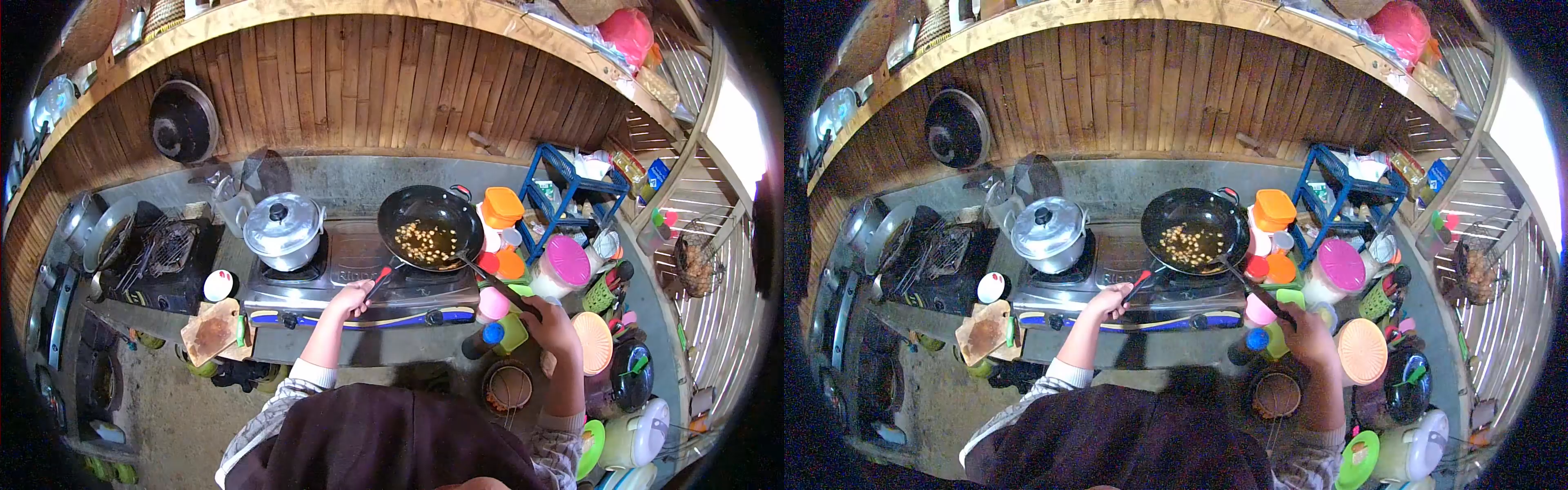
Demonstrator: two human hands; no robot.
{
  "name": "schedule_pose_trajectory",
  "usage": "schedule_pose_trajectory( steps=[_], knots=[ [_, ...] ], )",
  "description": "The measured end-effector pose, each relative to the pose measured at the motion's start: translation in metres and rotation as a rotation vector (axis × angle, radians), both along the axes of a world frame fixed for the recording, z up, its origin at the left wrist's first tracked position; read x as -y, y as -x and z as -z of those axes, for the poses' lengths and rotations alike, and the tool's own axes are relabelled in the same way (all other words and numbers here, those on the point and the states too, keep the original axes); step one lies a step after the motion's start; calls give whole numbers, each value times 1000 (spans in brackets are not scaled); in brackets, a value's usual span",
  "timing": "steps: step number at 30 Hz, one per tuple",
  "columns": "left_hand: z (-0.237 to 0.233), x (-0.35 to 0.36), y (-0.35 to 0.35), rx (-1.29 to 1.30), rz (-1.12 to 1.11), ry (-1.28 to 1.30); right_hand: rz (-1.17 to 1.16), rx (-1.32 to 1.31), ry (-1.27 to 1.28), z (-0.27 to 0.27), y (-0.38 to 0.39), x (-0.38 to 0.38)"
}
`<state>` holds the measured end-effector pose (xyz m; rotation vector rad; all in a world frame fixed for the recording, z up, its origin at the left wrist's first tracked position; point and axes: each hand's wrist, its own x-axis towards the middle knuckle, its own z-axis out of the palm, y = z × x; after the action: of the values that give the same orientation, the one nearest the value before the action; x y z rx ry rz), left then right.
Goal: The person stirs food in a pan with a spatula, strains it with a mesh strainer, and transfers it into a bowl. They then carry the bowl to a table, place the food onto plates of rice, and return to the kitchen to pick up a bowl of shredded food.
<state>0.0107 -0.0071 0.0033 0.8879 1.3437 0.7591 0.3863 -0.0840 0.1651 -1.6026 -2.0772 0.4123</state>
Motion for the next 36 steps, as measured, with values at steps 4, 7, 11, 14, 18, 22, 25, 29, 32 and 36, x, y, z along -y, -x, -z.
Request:
schedule_pose_trajectory(
  steps=[4, 7, 11, 14, 18, 22, 25, 29, 32, 36],
  knots=[
    [-2, 1, 1, -23, 8, -18, -8, 27, -31, -8, 0, 2],
    [-1, 0, 1, -20, 16, -4, 3, 15, 7, -3, -6, -4],
    [2, -1, 2, -62, 18, 12, -13, 81, 33, 8, -8, -17],
    [-8, 3, -1, -81, 8, 22, -8, 212, 33, 15, 2, -25],
    [2, 1, 1, -66, 34, -21, -31, 33, 62, 54, 5, -49],
    [0, 2, 1, -69, 33, 5, -59, -61, 36, 82, 13, -73],
    [2, 2, 0, -69, 22, 8, -69, -86, 7, 94, 22, -90],
    [1, 2, -1, -74, 21, 23, -122, -237, -67, 104, 40, -108],
    [3, 3, -2, -67, 14, 17, -58, -131, -63, 120, 48, -126],
    [4, 4, -2, -58, 7, -4, -62, -134, -91, 118, 65, -139]
  ],
)
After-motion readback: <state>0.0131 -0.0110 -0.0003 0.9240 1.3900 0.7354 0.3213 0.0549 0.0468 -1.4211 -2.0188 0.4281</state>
